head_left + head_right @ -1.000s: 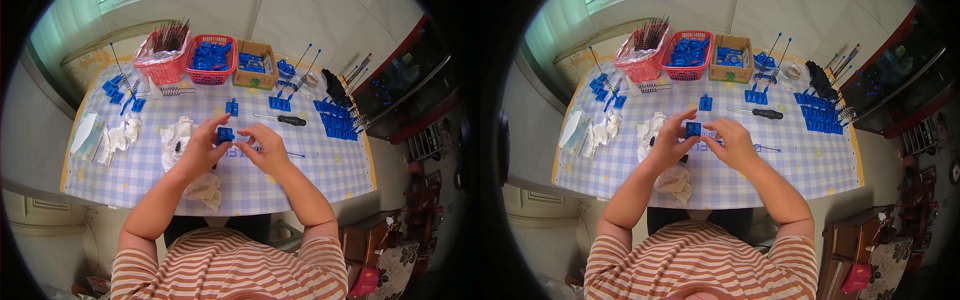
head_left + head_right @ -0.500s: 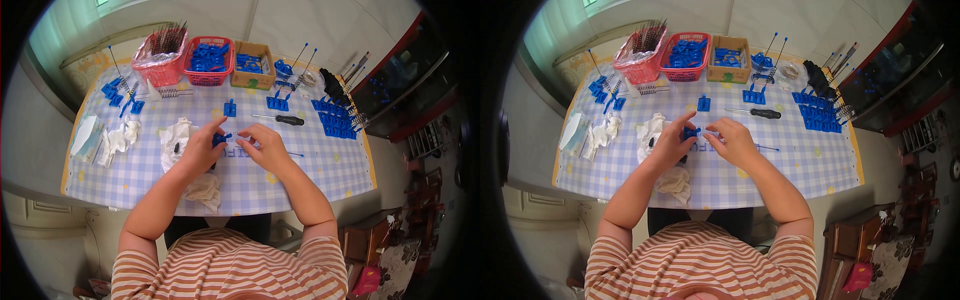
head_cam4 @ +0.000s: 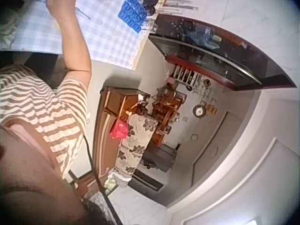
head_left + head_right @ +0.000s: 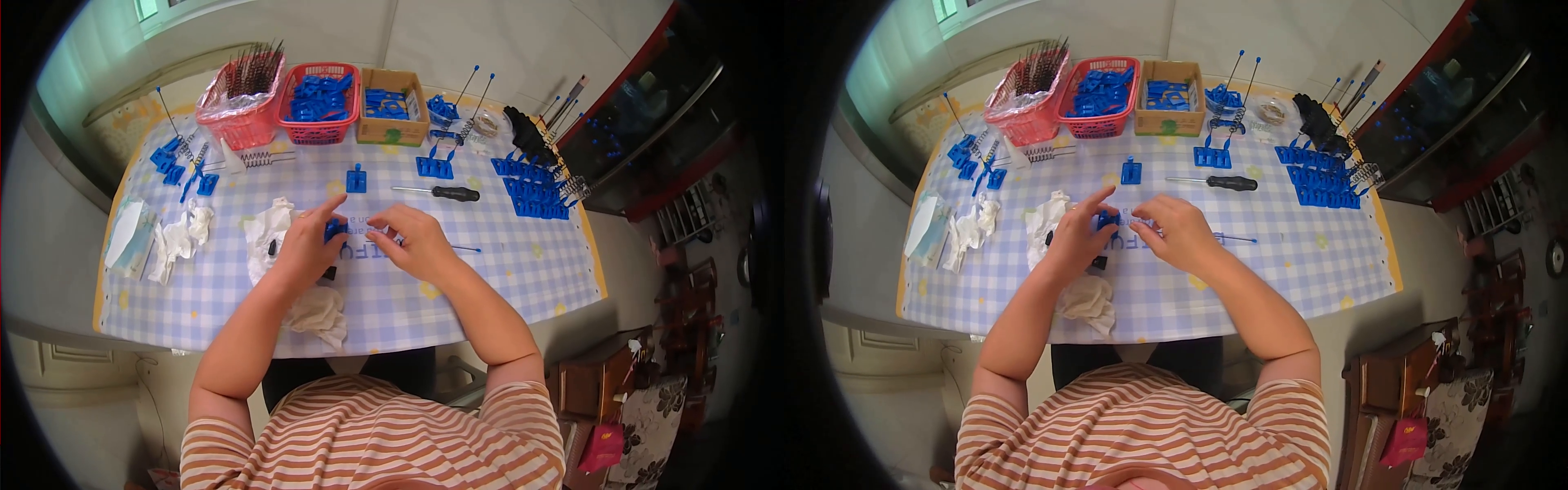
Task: The person assembles small plastic connectors, metal rods, and wires by hand at a workbench, using a glue applicator to join the components.
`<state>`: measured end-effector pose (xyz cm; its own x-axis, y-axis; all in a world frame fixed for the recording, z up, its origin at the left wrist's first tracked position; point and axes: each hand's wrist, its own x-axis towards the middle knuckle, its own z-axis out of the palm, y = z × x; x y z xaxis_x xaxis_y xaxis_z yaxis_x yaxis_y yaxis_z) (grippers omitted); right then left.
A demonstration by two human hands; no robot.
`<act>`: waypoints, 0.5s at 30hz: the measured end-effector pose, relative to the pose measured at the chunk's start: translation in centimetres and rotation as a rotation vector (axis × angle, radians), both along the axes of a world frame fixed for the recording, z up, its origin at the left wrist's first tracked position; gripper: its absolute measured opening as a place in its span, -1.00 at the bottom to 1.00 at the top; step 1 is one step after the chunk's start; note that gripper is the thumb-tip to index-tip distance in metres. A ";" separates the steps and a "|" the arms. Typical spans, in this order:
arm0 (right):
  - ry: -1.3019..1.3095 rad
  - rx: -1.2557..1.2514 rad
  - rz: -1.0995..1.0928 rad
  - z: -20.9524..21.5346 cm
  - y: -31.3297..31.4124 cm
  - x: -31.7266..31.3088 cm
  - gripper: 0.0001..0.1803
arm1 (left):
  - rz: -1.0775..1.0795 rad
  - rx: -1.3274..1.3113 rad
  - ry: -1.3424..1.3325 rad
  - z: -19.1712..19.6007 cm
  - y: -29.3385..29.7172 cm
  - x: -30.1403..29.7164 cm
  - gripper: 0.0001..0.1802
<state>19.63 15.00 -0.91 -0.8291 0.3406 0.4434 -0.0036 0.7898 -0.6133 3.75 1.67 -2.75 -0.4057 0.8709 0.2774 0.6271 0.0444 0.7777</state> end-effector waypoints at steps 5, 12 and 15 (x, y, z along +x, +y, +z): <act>0.012 0.039 0.050 0.1 -0.1 0.1 -0.85 | 0.005 0.151 0.049 0.0 0.0 0.1 -0.38; 0.037 0.123 0.231 0.2 0.1 0.0 -0.92 | 0.002 0.372 0.101 1.1 -0.4 -0.3 -0.90; 0.032 0.134 0.217 0.0 0.0 -0.1 -0.91 | 0.101 0.479 0.131 1.3 -0.1 0.2 -0.88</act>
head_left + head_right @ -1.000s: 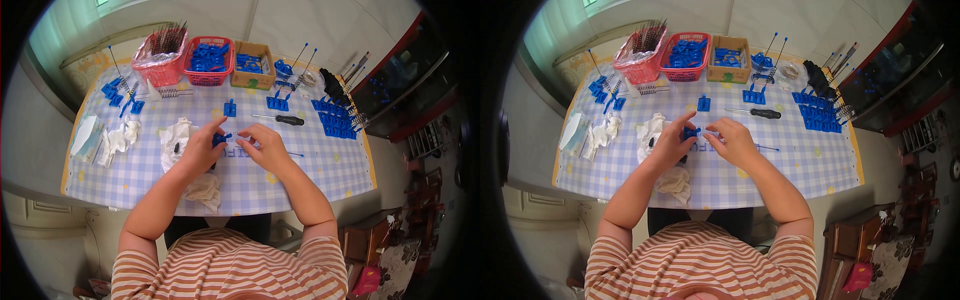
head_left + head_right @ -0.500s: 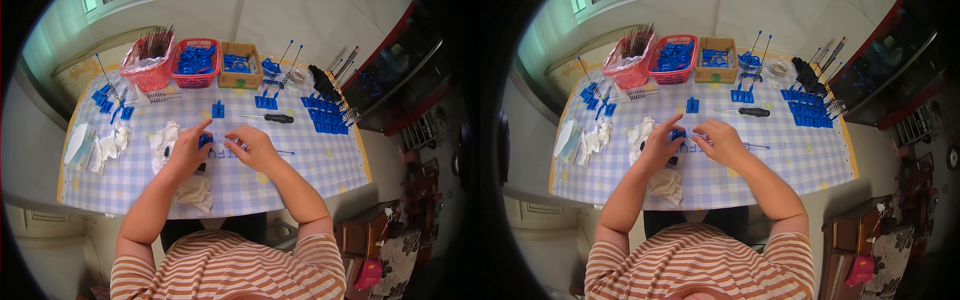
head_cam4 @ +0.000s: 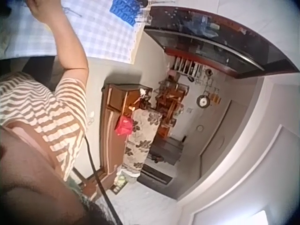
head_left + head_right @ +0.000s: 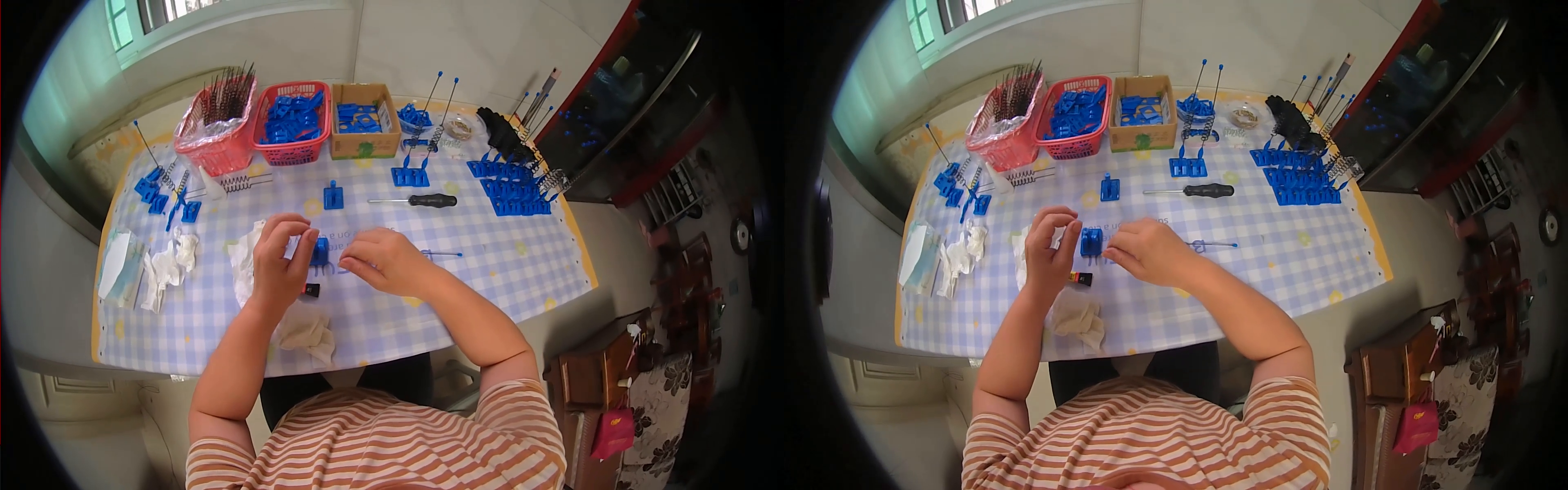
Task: The person assembles small plastic connectors, metal rods, and wires by hand at a workbench, using a glue applicator to join the components.
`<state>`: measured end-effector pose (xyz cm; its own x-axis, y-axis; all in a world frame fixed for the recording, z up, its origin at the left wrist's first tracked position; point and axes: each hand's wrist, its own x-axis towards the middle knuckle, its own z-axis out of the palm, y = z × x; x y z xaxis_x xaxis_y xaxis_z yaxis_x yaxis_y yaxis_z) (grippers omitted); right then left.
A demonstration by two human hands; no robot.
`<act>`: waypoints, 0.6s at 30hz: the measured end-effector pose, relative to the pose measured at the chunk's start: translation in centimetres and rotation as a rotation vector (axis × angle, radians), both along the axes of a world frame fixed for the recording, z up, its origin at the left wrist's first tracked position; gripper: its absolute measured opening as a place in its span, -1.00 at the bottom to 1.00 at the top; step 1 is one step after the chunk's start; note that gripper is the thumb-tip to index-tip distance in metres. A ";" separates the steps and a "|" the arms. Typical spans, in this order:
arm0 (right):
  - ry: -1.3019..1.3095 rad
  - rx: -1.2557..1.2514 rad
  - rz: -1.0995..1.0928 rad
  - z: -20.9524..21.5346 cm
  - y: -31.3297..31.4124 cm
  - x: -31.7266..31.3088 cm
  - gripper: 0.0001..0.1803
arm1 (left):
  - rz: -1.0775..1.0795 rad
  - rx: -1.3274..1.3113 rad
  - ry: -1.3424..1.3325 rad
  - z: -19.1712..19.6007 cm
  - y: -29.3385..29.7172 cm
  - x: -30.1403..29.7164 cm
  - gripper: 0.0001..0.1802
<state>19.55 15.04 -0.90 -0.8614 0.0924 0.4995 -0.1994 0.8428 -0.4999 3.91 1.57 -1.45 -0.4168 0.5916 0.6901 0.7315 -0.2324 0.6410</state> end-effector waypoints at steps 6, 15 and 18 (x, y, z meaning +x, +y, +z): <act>-0.010 0.012 -0.039 -0.1 0.2 0.1 -0.91 | -0.134 -0.055 -0.049 -0.8 -0.5 1.2 -0.87; 0.106 0.028 -0.040 0.2 -0.1 0.0 -0.91 | -0.185 0.037 0.174 -0.1 -0.5 0.9 -0.76; 0.132 0.024 -0.042 0.3 -0.2 -0.1 -0.92 | -0.091 0.073 0.154 0.0 -0.3 1.0 -0.78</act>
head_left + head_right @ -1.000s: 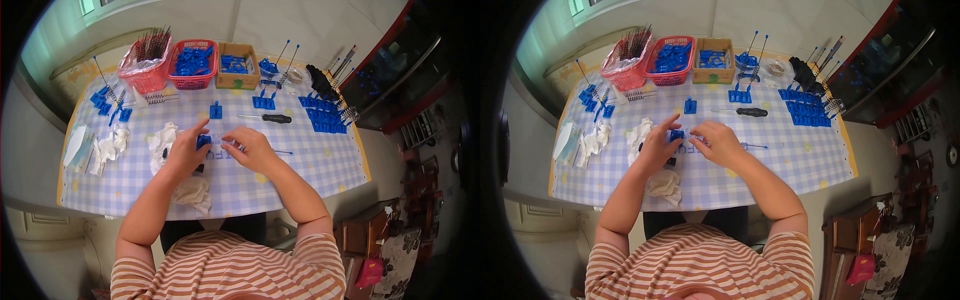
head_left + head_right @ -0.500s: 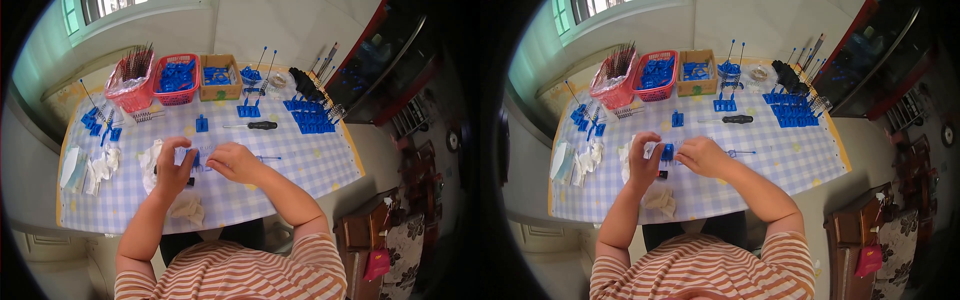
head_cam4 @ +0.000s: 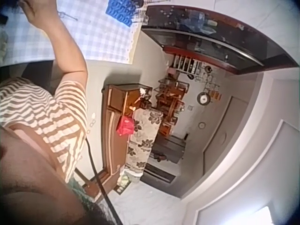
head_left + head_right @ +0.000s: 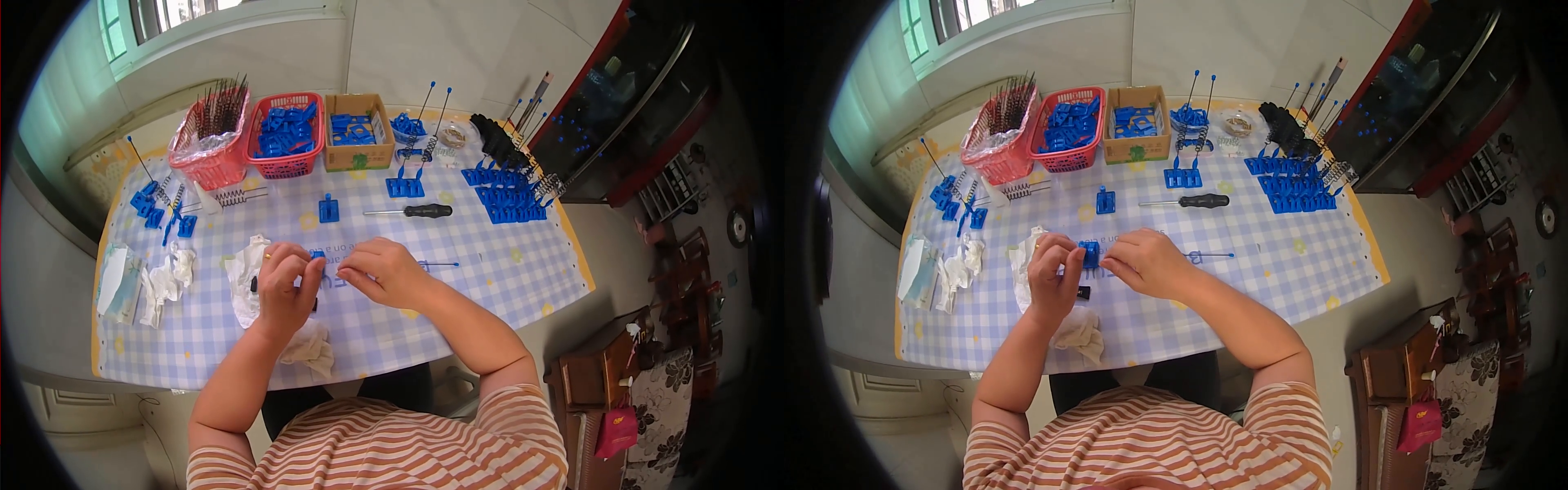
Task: The person assembles small plastic connectors, metal rods, and wires by hand at a workbench, using a glue applicator to join the components.
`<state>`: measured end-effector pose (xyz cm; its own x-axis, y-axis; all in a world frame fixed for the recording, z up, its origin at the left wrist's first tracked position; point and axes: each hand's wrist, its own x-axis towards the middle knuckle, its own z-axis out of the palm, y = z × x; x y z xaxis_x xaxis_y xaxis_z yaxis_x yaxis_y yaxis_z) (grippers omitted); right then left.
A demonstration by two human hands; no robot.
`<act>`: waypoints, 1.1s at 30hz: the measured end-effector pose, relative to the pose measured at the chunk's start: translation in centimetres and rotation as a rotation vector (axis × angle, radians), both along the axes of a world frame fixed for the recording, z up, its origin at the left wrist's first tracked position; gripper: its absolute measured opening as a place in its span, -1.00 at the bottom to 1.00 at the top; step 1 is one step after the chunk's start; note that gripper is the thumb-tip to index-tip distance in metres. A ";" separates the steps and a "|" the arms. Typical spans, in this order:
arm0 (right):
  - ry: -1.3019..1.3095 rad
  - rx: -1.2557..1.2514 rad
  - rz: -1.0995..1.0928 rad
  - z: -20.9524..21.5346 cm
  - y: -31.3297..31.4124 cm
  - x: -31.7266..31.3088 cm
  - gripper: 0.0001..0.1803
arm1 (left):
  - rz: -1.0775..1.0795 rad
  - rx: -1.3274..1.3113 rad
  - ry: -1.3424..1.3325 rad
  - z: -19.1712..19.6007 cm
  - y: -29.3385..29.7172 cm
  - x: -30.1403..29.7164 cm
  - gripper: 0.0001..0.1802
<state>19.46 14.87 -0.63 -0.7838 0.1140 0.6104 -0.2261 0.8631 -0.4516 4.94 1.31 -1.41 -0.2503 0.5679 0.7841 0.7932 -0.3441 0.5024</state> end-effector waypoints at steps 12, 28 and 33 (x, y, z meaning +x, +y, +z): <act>-0.001 -0.001 -0.028 -0.1 0.2 0.0 -0.94 | 0.061 -0.013 -0.290 -0.7 0.1 0.1 -0.91; 0.018 0.013 -0.045 0.0 0.2 0.2 -0.94 | 0.112 -0.036 -0.079 -0.1 0.2 -0.3 -0.80; 0.021 0.021 -0.037 0.1 0.3 0.2 -0.93 | 0.112 -0.065 -0.036 0.0 -0.1 -0.7 -0.77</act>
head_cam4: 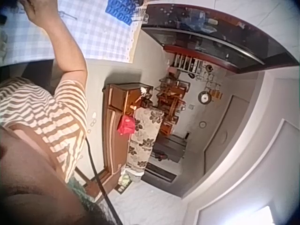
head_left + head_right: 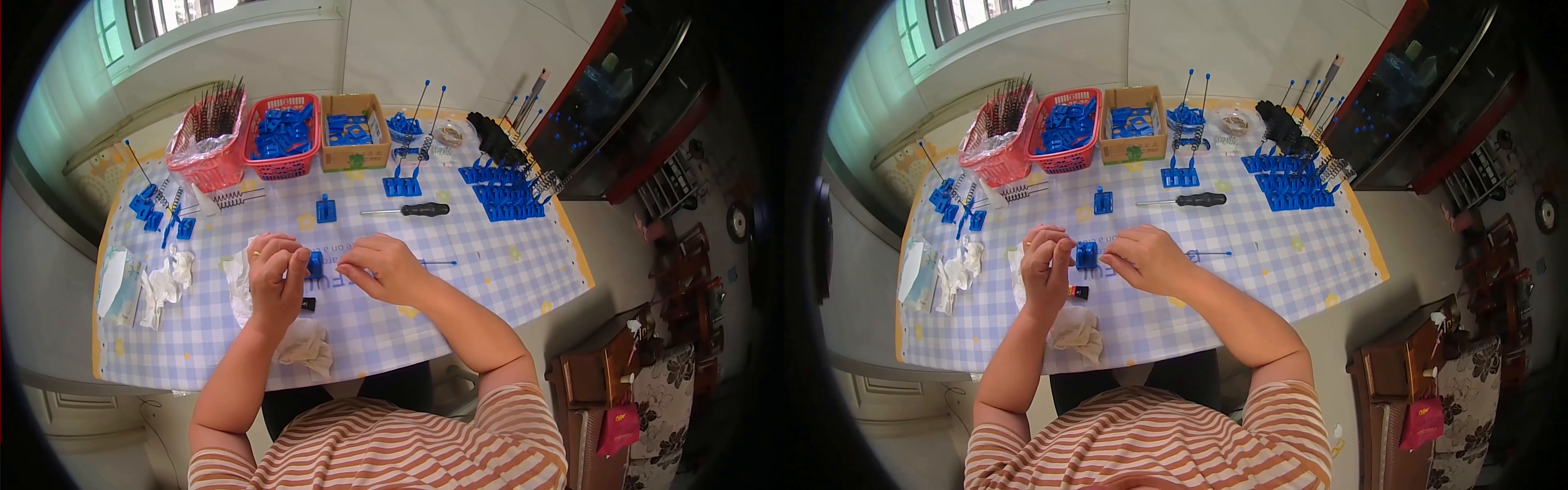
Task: The person assembles small plastic connectors, metal rods, and wires by hand at a workbench, using a glue applicator to join the components.
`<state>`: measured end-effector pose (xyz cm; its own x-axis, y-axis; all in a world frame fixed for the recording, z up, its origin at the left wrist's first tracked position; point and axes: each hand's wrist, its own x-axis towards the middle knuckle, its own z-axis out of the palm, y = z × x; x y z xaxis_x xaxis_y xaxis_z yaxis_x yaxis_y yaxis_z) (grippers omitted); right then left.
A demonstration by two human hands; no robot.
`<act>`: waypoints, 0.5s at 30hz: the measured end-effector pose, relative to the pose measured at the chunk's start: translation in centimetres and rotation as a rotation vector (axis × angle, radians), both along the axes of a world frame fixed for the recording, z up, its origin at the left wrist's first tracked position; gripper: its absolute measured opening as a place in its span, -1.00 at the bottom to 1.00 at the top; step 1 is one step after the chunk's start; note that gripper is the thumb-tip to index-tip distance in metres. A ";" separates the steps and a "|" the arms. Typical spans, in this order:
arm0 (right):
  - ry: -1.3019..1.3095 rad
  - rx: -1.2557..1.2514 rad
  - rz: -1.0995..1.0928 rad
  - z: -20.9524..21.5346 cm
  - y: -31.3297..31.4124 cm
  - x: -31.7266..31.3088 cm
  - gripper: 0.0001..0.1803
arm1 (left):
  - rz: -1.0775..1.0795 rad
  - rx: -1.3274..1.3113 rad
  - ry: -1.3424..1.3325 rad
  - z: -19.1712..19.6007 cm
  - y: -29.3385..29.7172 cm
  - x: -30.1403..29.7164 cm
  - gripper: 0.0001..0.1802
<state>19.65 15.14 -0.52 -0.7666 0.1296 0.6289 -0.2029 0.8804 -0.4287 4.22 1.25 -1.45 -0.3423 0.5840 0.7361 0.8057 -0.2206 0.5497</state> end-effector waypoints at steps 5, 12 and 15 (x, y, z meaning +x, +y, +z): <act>0.005 -0.003 -0.003 0.0 0.0 0.0 -0.93 | 0.039 -0.013 -0.059 -0.3 0.1 0.1 -0.79; -0.008 0.006 -0.018 -0.1 0.1 0.0 -0.93 | 0.004 0.064 -0.205 -0.5 0.4 0.5 -0.81; -0.019 0.003 -0.025 -0.3 0.3 0.0 -0.94 | 0.010 0.082 -0.191 -0.5 0.4 0.5 -0.64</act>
<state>19.63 15.49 -0.77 -0.7748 0.1470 0.6149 -0.1727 0.8864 -0.4295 4.69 1.67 -1.92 -0.4854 0.5208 0.7023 0.6912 -0.2633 0.6730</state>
